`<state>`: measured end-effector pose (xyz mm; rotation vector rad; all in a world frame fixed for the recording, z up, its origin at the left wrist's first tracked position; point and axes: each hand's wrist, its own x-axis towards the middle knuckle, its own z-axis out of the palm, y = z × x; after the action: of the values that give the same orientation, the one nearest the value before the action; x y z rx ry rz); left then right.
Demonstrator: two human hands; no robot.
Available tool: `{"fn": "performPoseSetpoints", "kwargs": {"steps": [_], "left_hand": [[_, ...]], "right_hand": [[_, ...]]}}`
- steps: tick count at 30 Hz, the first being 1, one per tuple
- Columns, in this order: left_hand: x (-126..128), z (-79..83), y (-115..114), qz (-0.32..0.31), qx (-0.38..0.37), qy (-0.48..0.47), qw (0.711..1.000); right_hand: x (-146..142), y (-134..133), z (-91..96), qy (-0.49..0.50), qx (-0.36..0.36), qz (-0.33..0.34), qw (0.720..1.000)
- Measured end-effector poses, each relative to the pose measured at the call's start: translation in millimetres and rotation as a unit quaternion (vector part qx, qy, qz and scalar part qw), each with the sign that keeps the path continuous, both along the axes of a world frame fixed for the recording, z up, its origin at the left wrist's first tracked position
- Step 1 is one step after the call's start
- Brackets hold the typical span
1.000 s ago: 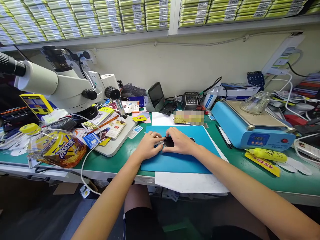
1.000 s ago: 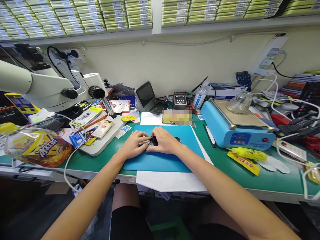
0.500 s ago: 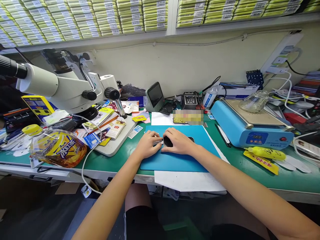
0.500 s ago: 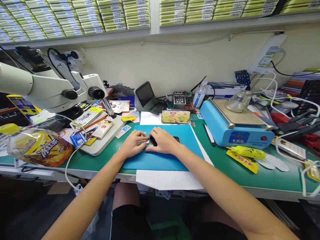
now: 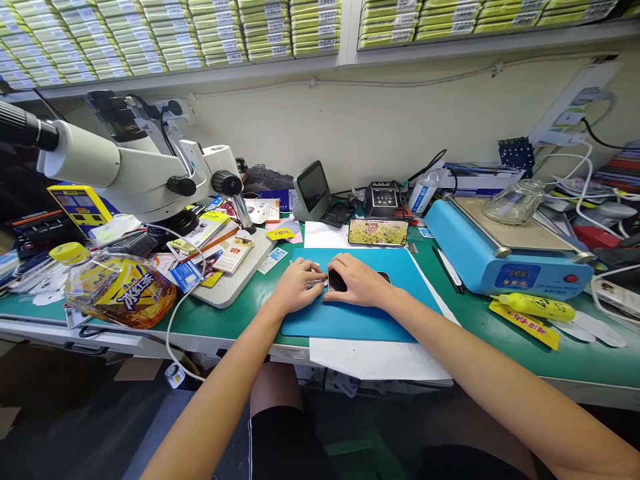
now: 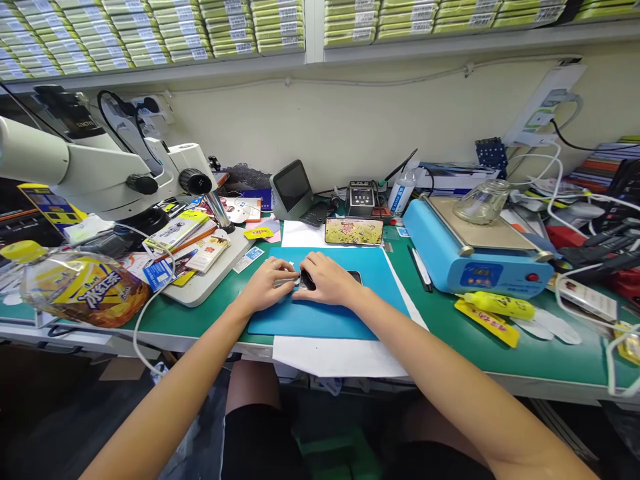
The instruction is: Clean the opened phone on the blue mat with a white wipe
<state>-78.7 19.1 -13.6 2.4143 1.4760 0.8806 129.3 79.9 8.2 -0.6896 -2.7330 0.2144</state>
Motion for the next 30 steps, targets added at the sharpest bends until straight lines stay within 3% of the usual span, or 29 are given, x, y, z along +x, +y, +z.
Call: {"fn": "performPoseSetpoints", "kwargs": {"steps": [30], "left_hand": [[-1.3, -0.4, 1.3, -0.004, 0.000, -0.023, 1.000]], "right_hand": [[-4.9, 1.1, 4.9, -0.009, -0.013, 0.004, 1.000]]}}
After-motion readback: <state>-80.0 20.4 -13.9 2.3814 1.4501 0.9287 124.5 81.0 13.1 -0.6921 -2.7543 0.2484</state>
